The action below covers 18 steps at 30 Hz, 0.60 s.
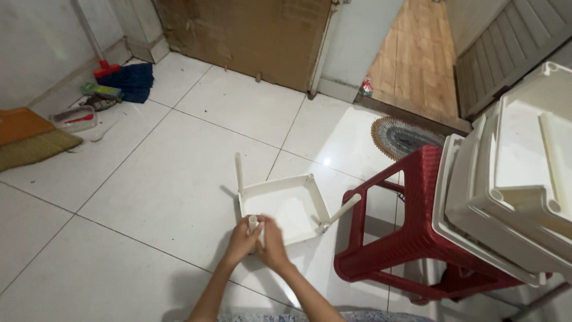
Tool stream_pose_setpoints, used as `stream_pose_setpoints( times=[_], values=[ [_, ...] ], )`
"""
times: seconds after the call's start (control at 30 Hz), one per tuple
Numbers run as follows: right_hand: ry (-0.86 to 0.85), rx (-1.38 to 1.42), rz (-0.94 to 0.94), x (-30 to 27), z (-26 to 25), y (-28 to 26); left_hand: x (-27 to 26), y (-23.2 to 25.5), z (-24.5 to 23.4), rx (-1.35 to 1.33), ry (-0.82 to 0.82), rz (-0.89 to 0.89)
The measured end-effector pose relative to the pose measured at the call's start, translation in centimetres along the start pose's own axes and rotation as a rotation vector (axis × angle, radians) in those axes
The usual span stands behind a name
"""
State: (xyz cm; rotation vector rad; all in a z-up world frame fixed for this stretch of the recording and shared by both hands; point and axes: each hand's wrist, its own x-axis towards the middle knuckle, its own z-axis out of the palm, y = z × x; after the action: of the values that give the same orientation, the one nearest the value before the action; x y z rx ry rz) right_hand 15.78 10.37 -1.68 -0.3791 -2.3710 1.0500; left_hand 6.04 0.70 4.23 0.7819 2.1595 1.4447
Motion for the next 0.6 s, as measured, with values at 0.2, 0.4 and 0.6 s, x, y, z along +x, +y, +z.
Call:
stream_pose_setpoints(
  times=[0.2, 0.4, 0.6],
  values=[
    [0.798, -0.299, 0.121, 1.9, -12.4, 0.9, -0.1, -0.1, -0.6, 0.024, 0.179, -0.329],
    [0.585, -0.058, 0.259, 2.0, -16.5, 2.5, 1.8, -2.5, -1.8, 0.106, 0.428, -0.095],
    [0.391, 0.017, 0.375, 1.7, -15.3, 5.6, 4.9, -8.6, -0.1, -0.085, 0.437, -0.307]
  ],
)
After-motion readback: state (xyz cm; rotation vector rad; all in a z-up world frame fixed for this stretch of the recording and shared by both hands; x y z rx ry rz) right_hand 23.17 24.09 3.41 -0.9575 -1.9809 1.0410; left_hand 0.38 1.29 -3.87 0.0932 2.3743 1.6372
